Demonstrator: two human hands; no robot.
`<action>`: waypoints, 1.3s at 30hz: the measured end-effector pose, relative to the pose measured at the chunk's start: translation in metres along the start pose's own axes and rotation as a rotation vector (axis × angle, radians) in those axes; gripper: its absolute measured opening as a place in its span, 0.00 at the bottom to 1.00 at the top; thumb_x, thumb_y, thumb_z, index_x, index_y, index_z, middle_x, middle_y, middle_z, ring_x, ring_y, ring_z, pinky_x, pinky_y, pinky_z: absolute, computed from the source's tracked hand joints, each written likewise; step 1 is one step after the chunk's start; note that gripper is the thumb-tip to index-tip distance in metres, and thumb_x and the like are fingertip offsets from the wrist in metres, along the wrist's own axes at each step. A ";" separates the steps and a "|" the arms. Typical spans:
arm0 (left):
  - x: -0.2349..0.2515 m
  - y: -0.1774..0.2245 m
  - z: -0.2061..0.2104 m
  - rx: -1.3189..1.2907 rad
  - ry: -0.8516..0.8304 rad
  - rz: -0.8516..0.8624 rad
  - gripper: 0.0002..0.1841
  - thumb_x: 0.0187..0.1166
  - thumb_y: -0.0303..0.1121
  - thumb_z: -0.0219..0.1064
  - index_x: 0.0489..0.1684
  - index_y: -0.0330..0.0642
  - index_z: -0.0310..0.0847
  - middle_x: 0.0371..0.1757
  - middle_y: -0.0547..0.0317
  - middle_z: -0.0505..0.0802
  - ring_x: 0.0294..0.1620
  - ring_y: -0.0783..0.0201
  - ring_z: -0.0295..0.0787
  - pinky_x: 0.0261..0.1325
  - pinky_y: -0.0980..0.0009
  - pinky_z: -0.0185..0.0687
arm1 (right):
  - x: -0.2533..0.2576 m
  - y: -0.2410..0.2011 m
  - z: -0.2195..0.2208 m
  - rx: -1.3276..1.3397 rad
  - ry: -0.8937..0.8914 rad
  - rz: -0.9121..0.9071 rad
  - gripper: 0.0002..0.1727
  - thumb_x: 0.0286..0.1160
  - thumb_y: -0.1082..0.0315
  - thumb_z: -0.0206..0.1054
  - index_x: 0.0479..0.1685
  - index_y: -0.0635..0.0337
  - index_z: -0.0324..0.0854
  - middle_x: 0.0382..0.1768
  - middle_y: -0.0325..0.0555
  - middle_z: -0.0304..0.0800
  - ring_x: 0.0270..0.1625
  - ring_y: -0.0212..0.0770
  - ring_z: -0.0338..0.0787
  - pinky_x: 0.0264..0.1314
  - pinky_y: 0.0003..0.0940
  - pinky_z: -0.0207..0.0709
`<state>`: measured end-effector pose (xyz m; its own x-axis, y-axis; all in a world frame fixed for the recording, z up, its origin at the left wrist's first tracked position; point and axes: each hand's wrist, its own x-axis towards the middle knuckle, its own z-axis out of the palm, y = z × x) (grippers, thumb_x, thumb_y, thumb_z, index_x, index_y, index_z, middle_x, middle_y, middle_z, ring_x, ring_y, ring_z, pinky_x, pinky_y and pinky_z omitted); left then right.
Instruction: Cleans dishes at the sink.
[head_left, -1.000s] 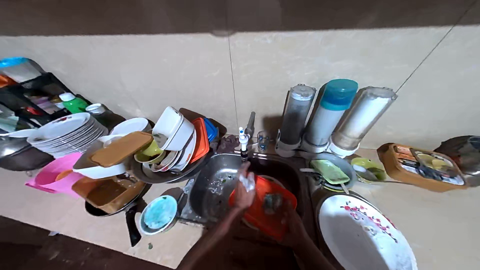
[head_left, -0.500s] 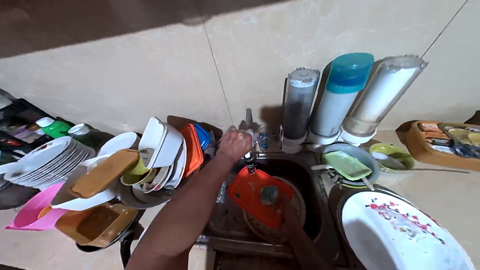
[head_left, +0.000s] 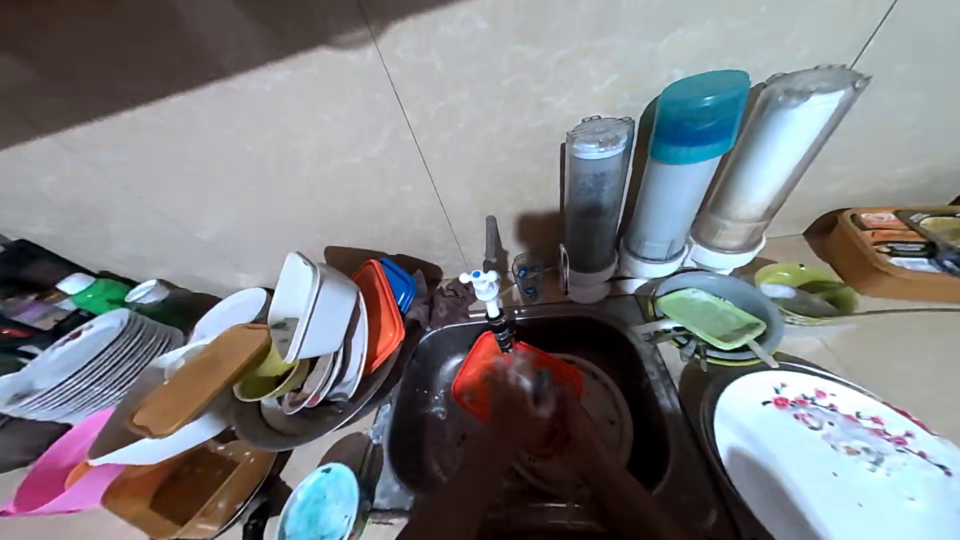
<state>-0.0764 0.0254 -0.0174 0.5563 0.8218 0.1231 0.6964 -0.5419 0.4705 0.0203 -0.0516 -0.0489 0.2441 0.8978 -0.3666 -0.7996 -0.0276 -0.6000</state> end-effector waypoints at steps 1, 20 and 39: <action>-0.003 0.004 0.010 0.035 -0.085 0.114 0.30 0.84 0.49 0.61 0.84 0.48 0.74 0.83 0.41 0.78 0.89 0.39 0.64 0.92 0.37 0.46 | 0.003 0.001 -0.001 0.019 -0.012 0.006 0.32 0.95 0.45 0.35 0.70 0.60 0.74 0.48 0.49 0.91 0.48 0.42 0.91 0.52 0.43 0.87; 0.032 -0.017 0.024 0.137 0.200 -0.088 0.35 0.86 0.50 0.56 0.84 0.30 0.68 0.86 0.27 0.70 0.90 0.30 0.56 0.91 0.36 0.43 | -0.004 0.007 -0.003 0.053 0.056 0.022 0.29 0.96 0.50 0.40 0.77 0.65 0.66 0.54 0.55 0.88 0.53 0.44 0.91 0.55 0.45 0.88; 0.099 0.111 -0.138 -1.067 0.630 -0.421 0.12 0.86 0.34 0.64 0.60 0.39 0.74 0.43 0.53 0.84 0.40 0.64 0.80 0.44 0.65 0.77 | 0.004 -0.001 -0.001 -0.001 0.182 0.004 0.29 0.95 0.50 0.44 0.75 0.65 0.71 0.57 0.57 0.87 0.56 0.45 0.90 0.58 0.44 0.87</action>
<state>-0.0068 0.0710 0.1675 -0.1239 0.9912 0.0458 -0.0974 -0.0581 0.9935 0.0227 -0.0486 -0.0500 0.3363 0.8034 -0.4915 -0.8003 -0.0314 -0.5988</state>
